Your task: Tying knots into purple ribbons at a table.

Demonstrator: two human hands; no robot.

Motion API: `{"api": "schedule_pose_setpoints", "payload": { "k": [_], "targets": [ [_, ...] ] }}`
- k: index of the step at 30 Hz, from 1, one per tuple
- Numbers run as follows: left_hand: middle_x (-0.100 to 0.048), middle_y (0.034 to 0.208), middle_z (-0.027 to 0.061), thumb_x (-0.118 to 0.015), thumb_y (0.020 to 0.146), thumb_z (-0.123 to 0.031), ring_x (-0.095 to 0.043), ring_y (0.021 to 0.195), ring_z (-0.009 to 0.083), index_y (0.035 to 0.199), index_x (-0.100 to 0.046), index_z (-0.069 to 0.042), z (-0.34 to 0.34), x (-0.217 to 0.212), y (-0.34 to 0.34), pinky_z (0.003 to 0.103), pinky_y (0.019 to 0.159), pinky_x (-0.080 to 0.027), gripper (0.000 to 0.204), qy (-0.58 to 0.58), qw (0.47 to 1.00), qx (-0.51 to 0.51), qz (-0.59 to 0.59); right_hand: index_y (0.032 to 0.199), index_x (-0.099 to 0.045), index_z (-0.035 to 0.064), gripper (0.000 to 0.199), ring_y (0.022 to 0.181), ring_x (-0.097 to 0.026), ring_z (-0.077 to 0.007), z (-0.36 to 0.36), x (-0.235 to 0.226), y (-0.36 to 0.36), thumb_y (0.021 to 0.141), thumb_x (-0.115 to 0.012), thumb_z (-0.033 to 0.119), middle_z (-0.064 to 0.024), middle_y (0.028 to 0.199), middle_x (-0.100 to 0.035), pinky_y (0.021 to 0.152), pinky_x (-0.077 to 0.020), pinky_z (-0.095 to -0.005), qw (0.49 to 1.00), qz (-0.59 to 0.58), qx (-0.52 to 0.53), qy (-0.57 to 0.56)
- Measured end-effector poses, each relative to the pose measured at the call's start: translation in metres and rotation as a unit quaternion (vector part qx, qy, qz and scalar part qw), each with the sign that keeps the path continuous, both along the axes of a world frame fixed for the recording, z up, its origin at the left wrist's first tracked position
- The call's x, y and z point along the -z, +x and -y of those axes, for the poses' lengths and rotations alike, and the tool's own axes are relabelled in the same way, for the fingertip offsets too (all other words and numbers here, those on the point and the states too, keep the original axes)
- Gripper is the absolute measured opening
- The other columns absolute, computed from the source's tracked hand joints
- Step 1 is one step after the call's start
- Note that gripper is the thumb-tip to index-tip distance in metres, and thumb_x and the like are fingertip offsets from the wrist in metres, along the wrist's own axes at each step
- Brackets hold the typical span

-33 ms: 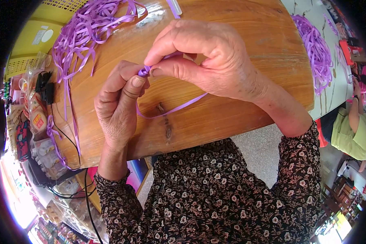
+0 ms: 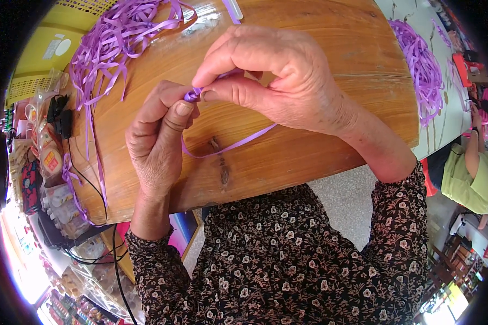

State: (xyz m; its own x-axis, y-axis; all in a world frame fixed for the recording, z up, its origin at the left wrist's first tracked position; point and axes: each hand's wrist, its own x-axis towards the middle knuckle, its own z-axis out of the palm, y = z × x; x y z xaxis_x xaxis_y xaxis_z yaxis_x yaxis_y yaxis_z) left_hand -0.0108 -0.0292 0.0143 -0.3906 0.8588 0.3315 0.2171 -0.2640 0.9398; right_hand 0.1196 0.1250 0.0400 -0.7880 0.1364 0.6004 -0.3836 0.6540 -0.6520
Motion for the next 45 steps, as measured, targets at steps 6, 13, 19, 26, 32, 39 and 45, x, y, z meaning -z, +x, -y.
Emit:
{"api": "schedule_pose_setpoints", "payload": {
  "k": [6,13,19,26,32,39,45],
  "targets": [
    [-0.057,0.078,0.0038,-0.061,0.085,0.002,-0.050,0.072,0.0112,0.094,-0.065,0.001,0.001,-0.001,0.000,0.022,0.065,-0.041,0.010,-0.012,1.000,0.004,0.012,0.090,-0.067,0.0004,0.019,0.074,-0.061,-0.0165,0.002,-0.002,0.000,0.073,-0.070,-0.005,-0.0100,0.087,-0.063,0.060,-0.0481,-0.0245,1.000,0.007,0.003,0.019],
    [-0.056,0.075,0.0006,-0.065,0.083,0.000,-0.048,0.069,0.0072,0.093,-0.067,0.000,0.000,0.000,0.003,0.020,0.062,-0.039,0.010,-0.039,0.996,-0.018,0.075,0.090,-0.067,0.0003,0.019,0.074,-0.061,-0.0162,0.001,0.001,-0.001,0.072,-0.071,-0.005,-0.0096,0.086,-0.064,0.060,-0.0483,-0.0238,1.000,0.006,0.016,0.026],
    [-0.055,0.075,-0.0003,-0.065,0.083,0.000,-0.046,0.069,0.0060,0.092,-0.067,0.000,0.001,0.002,0.003,0.019,0.062,-0.038,0.009,-0.052,0.996,-0.017,0.074,0.091,-0.068,0.0023,0.020,0.073,-0.061,-0.0155,0.001,0.003,-0.001,0.072,-0.071,-0.004,-0.0082,0.086,-0.063,0.061,-0.0489,-0.0234,0.999,0.012,0.017,0.031],
    [-0.050,0.075,-0.0014,-0.062,0.085,0.002,-0.044,0.068,0.0052,0.094,-0.065,0.001,0.004,0.005,0.006,0.018,0.061,-0.037,0.009,-0.031,0.997,-0.026,0.071,0.092,-0.069,0.0035,0.019,0.074,-0.061,-0.0153,0.001,0.006,-0.002,0.074,-0.070,-0.002,-0.0080,0.086,-0.063,0.063,-0.0500,-0.0245,0.999,0.032,0.000,0.005],
    [-0.051,0.078,-0.0006,-0.063,0.084,0.002,-0.045,0.069,0.0053,0.092,-0.065,0.001,0.003,0.006,0.005,0.018,0.062,-0.037,0.008,-0.022,0.996,-0.034,0.074,0.093,-0.068,0.0020,0.020,0.076,-0.061,-0.0150,0.003,0.005,-0.002,0.074,-0.070,-0.002,-0.0079,0.086,-0.063,0.064,-0.0486,-0.0241,0.999,0.040,-0.013,0.008],
    [-0.052,0.078,0.0003,-0.066,0.083,0.001,-0.045,0.069,0.0073,0.090,-0.066,0.001,0.002,0.009,0.007,0.019,0.062,-0.037,0.007,0.005,0.997,-0.039,0.063,0.096,-0.066,-0.0029,0.023,0.074,-0.061,-0.0176,-0.002,0.003,-0.001,0.073,-0.071,-0.004,-0.0108,0.089,-0.063,0.062,-0.0468,-0.0246,0.998,0.059,-0.014,-0.027],
    [-0.051,0.075,-0.0009,-0.066,0.082,0.001,-0.044,0.067,0.0063,0.091,-0.067,0.000,0.004,0.009,0.009,0.019,0.060,-0.036,0.009,0.000,0.997,-0.057,0.058,0.097,-0.068,0.0055,0.023,0.079,-0.063,-0.0202,0.003,-0.033,0.013,0.075,-0.072,0.002,-0.0072,0.091,-0.064,0.064,-0.0490,-0.0264,0.988,0.149,0.024,-0.008]
  ]
}}
